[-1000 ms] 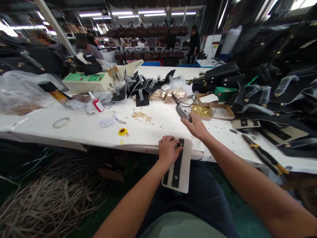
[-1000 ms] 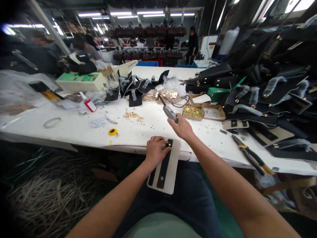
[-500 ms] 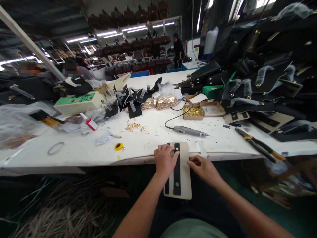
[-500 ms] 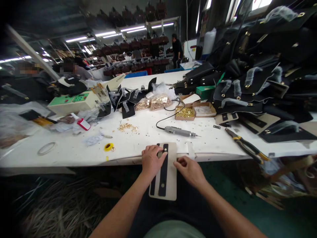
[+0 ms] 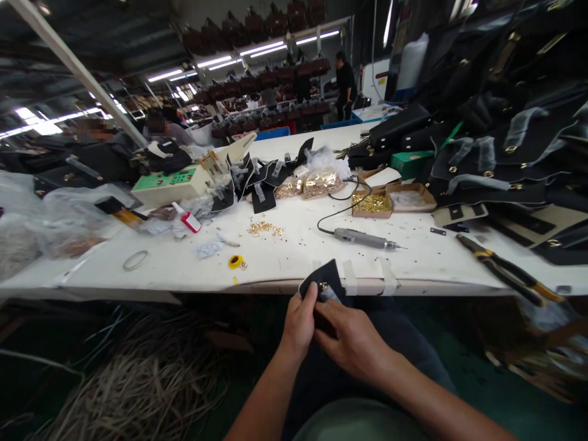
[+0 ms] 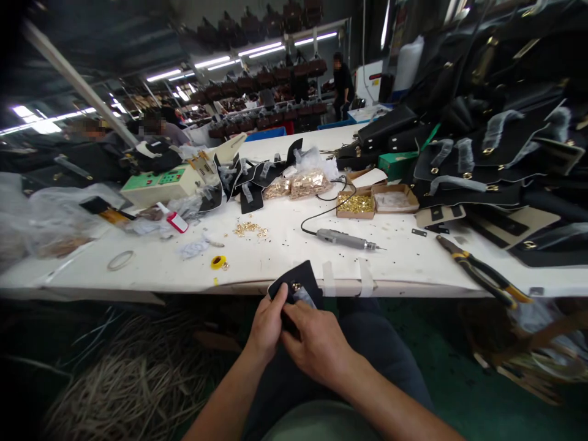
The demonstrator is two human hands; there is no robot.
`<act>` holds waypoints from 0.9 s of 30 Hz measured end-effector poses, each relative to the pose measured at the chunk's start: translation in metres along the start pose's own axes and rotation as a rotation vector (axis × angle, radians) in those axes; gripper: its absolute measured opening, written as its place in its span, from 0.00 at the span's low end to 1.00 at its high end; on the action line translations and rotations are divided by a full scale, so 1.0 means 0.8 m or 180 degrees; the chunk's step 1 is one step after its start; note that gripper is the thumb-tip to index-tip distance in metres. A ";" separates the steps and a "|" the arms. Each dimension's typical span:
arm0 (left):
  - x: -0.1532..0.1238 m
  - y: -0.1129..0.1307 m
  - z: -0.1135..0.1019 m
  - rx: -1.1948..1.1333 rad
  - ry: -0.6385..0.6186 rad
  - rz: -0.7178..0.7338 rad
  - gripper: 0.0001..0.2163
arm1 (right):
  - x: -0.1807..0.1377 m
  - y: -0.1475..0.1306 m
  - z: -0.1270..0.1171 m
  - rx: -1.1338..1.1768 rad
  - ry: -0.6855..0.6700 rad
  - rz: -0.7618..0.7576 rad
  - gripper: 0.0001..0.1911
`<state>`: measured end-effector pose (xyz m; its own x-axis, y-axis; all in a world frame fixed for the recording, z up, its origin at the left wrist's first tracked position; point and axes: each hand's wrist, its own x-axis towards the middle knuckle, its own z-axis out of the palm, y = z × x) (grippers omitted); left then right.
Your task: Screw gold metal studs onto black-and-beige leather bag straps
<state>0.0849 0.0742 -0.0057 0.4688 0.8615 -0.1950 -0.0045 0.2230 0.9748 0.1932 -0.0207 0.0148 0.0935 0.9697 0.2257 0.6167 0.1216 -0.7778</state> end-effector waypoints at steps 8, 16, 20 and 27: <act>0.001 0.006 0.012 -0.1370 0.0002 -0.0513 0.20 | 0.010 0.034 -0.041 -0.0204 0.0896 0.0116 0.07; -0.009 0.024 0.017 0.0037 -0.0157 0.0144 0.23 | 0.030 0.039 -0.033 -0.0203 0.0884 0.0674 0.07; -0.008 0.028 0.008 0.0322 -0.0139 0.0246 0.23 | 0.031 0.040 -0.033 -0.0160 0.0722 0.0077 0.04; -0.002 0.021 -0.006 0.0112 -0.0297 -0.0041 0.23 | 0.037 0.054 -0.050 -0.0381 -0.0022 -0.1067 0.13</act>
<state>0.0798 0.0790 0.0100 0.5488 0.8121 -0.1981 0.0324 0.2161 0.9758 0.2539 0.0045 0.0112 -0.1346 0.8816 0.4524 0.6994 0.4080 -0.5869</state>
